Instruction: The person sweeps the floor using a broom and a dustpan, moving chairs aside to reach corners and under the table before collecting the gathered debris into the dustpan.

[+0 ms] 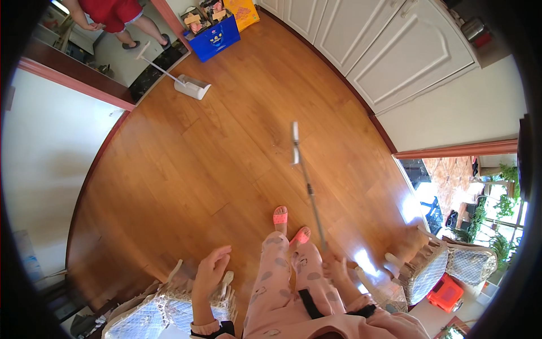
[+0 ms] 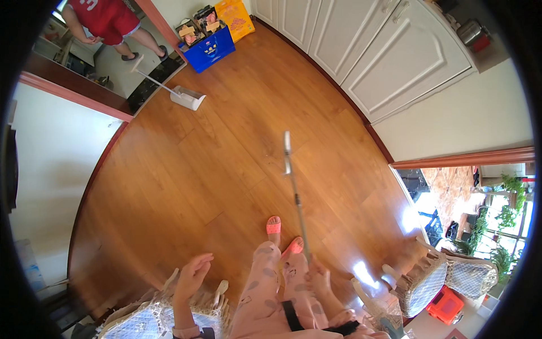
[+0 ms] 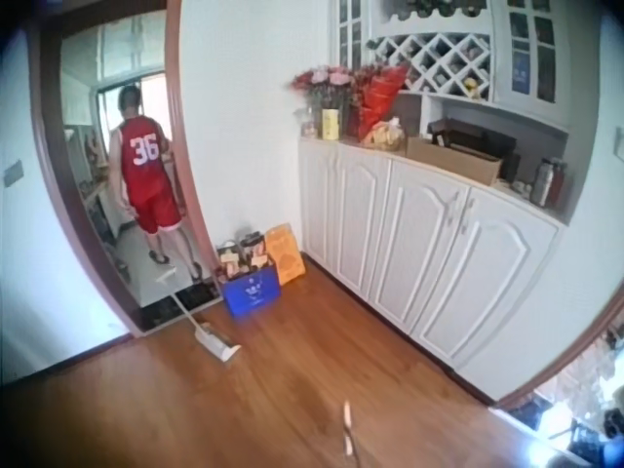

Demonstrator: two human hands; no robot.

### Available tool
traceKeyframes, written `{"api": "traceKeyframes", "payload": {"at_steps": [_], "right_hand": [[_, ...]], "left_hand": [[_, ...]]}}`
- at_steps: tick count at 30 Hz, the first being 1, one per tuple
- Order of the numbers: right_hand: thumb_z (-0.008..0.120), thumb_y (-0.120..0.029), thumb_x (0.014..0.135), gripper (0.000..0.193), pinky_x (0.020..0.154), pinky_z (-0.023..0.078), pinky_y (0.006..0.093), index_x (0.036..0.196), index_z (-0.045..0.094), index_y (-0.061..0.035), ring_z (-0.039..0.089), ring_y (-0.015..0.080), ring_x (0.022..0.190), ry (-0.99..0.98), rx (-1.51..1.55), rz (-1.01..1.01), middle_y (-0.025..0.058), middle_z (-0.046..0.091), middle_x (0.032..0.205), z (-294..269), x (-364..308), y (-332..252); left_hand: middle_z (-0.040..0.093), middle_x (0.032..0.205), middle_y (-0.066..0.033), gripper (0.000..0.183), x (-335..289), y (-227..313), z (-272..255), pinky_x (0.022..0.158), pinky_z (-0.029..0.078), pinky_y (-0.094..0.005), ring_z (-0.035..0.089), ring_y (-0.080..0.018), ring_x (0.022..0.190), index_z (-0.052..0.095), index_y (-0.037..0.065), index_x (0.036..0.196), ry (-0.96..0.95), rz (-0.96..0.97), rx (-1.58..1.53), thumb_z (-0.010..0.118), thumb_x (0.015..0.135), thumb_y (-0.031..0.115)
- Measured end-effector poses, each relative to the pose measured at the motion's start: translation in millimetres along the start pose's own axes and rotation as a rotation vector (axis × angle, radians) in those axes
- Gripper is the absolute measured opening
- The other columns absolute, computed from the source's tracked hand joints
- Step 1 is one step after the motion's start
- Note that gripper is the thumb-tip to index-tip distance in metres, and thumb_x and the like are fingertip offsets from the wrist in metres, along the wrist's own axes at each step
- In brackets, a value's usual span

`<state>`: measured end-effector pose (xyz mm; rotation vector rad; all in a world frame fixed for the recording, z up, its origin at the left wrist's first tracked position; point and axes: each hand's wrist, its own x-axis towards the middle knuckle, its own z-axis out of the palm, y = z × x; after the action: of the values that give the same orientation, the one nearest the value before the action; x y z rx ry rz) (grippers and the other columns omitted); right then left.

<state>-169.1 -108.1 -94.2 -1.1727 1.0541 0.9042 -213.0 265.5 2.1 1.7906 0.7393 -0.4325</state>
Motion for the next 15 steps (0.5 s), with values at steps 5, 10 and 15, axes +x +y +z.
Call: {"api": "traceKeyframes", "payload": {"at_steps": [5,10,15], "right_hand": [[0.052,-0.029,0.097,0.034,0.031,0.030,0.0245,0.129,0.056,-0.0173,0.039,0.0084,0.037,0.245,-0.231,-0.287,-0.0006,0.044,0.054,-61.8,-0.2,-23.4],[0.051,-0.027,0.095,0.018,0.029,0.032,0.0315,0.092,0.054,-0.0091,0.041,0.0161,0.033,0.420,-0.183,-0.361,0.0039,0.041,0.047,-146.9,107.7,-29.2],[0.048,-0.037,0.097,0.034,0.032,0.037,0.0346,0.086,0.053,-0.0053,0.048,0.0201,0.035,0.228,0.015,-0.249,0.0082,0.046,0.048,-87.1,133.1,34.9]], "left_hand": [[0.067,0.111,-0.0129,0.027,-41.7,-15.1,-0.3,0.084,0.048,-0.0291,0.064,-0.0219,0.105,0.059,0.003,0.119,-0.010,-0.004,0.003,0.056,0.094,0.014],[0.067,0.111,-0.0119,0.027,-93.4,-11.3,-8.4,0.084,0.049,-0.0301,0.063,-0.0203,0.105,0.059,0.004,0.120,0.034,-0.009,0.066,0.057,0.094,0.010],[0.066,0.113,-0.0113,0.027,-127.2,-2.6,-42.4,0.087,0.048,-0.0295,0.063,-0.0204,0.106,0.058,0.004,0.120,0.047,-0.014,0.175,0.057,0.095,0.012]]}}
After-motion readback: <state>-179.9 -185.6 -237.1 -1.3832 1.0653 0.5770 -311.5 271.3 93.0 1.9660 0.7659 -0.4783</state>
